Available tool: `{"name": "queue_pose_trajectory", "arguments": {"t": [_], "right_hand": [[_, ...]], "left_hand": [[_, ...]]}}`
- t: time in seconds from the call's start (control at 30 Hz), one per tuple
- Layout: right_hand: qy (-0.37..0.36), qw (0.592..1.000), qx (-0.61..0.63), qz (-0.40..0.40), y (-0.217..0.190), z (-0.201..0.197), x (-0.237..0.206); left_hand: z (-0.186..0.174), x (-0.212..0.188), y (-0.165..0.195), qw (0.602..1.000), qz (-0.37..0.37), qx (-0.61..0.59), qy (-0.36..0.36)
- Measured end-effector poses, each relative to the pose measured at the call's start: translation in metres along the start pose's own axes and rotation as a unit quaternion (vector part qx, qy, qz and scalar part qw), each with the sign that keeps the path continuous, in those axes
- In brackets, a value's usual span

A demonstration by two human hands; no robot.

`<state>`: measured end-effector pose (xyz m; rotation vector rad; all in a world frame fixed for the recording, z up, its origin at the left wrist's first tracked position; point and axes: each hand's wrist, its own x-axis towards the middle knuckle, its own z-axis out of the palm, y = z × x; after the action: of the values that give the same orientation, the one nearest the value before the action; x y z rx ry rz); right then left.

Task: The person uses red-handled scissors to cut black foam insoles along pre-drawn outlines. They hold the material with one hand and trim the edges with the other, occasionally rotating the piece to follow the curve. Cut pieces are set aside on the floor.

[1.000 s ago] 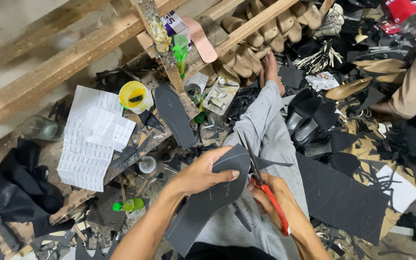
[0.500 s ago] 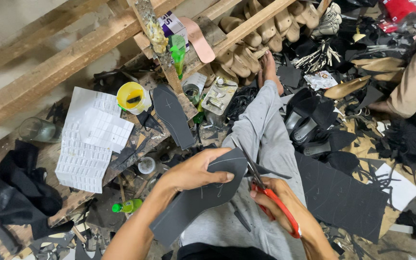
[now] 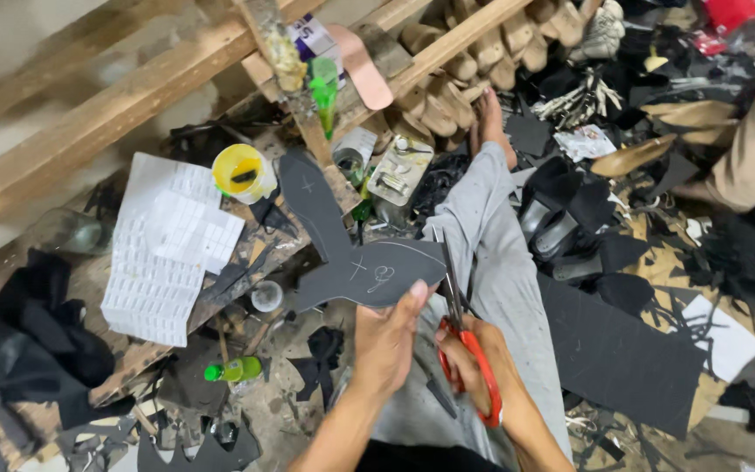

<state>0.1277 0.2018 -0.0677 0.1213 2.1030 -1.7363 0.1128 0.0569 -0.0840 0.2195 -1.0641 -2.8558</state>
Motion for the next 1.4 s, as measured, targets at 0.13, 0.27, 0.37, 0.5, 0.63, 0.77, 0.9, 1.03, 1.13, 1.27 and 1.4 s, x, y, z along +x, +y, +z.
{"name": "queue_pose_trajectory", "arguments": {"t": [0.13,0.27,0.37,0.5,0.63,0.77,0.9,1.03,1.13,1.27,1.4], "right_hand": [[0.018,0.998,-0.056,0.002,-0.008,0.007,0.005],[0.003,1.0,-0.017,-0.018,-0.015,0.005,0.004],[0.004,0.999,-0.008,-0.04,-0.017,0.005,0.005],[-0.011,1.0,0.022,-0.011,-0.015,0.002,0.004],[-0.012,1.0,-0.005,0.021,-0.014,-0.003,0.003],[-0.02,1.0,-0.009,-0.015,-0.015,-0.006,0.003],[-0.033,0.998,-0.001,0.049,-0.017,-0.009,0.001],[-0.039,0.999,-0.035,-0.009,-0.018,-0.011,0.002],[-0.044,0.999,-0.015,-0.027,-0.018,-0.011,0.002],[-0.062,0.997,-0.007,0.034,-0.02,-0.015,0.001],[-0.062,0.995,-0.057,0.045,-0.025,-0.02,0.0]], "left_hand": [[0.011,0.011,-0.005,0.989,0.066,0.059,0.119],[0.016,0.008,-0.001,0.986,0.064,0.091,0.123],[0.017,0.005,0.0,0.987,0.041,0.094,0.127],[0.016,0.009,0.005,0.989,0.06,0.103,0.087],[0.015,0.013,0.013,0.99,0.044,0.121,0.051],[0.014,0.015,0.02,0.99,0.017,0.135,0.029],[0.006,0.017,0.025,0.99,0.023,0.135,-0.023],[0.0,0.02,0.025,0.989,0.003,0.139,-0.045],[0.001,0.022,0.026,0.988,-0.008,0.14,-0.059],[0.001,0.024,0.037,0.985,-0.035,0.151,-0.075],[0.002,0.028,0.045,0.98,-0.049,0.175,-0.082]]}}
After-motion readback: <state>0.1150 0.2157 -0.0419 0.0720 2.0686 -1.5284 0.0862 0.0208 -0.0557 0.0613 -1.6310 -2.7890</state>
